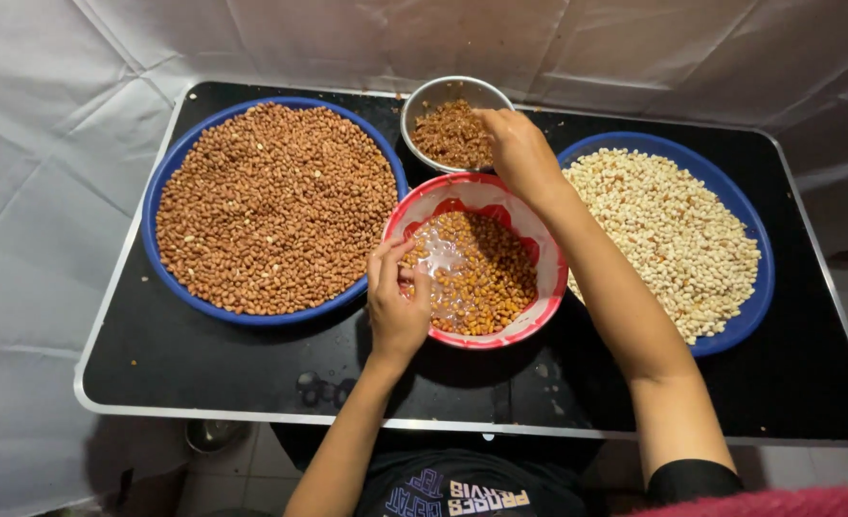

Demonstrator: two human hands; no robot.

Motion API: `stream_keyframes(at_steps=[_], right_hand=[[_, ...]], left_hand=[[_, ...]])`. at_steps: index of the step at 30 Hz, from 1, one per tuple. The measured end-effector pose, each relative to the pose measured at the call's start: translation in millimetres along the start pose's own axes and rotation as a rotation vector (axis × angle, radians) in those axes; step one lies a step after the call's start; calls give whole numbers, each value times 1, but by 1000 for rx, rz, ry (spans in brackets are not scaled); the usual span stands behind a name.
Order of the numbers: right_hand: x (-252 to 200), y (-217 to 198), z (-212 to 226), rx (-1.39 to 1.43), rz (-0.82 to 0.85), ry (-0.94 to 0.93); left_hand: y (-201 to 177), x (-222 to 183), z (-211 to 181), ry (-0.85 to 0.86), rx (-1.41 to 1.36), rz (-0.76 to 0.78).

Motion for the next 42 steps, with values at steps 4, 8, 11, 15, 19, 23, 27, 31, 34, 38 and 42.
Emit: stream_keyframes(at_steps=[4,8,11,15,19,23,27,31,34,38,42], right_hand=[[-6,0,9,-29,-18,-21],[-8,-10,19,-8,-94,-6],[-7,-28,42,-29,-159,-53],[-11,9,29,61,-79,-30],[-12,-12,41,-98,-180,-44],[-16,-12,65,235,91,-56],[-30,-8,119,475,531,-155],[-56,39,140,399,683,-144],[-65,47,157,369,707,-225],[-80,31,182,506,754,-283],[-104,29,198,543,674,-453]], left_hand=[[-3,3,3,-5,-19,0],[-7,4,7,-31,-97,1],[-8,3,5,-42,-152,3],[-7,1,8,-52,-194,23],[-8,4,2,-58,-247,27],[-14,-1,22,-137,-458,-44],[-19,-6,38,-184,-604,-81],[-16,-10,38,-117,-557,-87],[-16,-9,35,-54,-520,-93],[-16,-13,42,-45,-517,-93],[-16,-12,38,-30,-503,-87]])
Point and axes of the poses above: each hand's wrist, its own x-axis towards the middle knuckle, its own y-axis out of the palm, z = x × y, the point moved 10 cm from there along x, towards the middle knuckle, and after that the axes turned 11 degrees about -x, right-handed, at the moved point
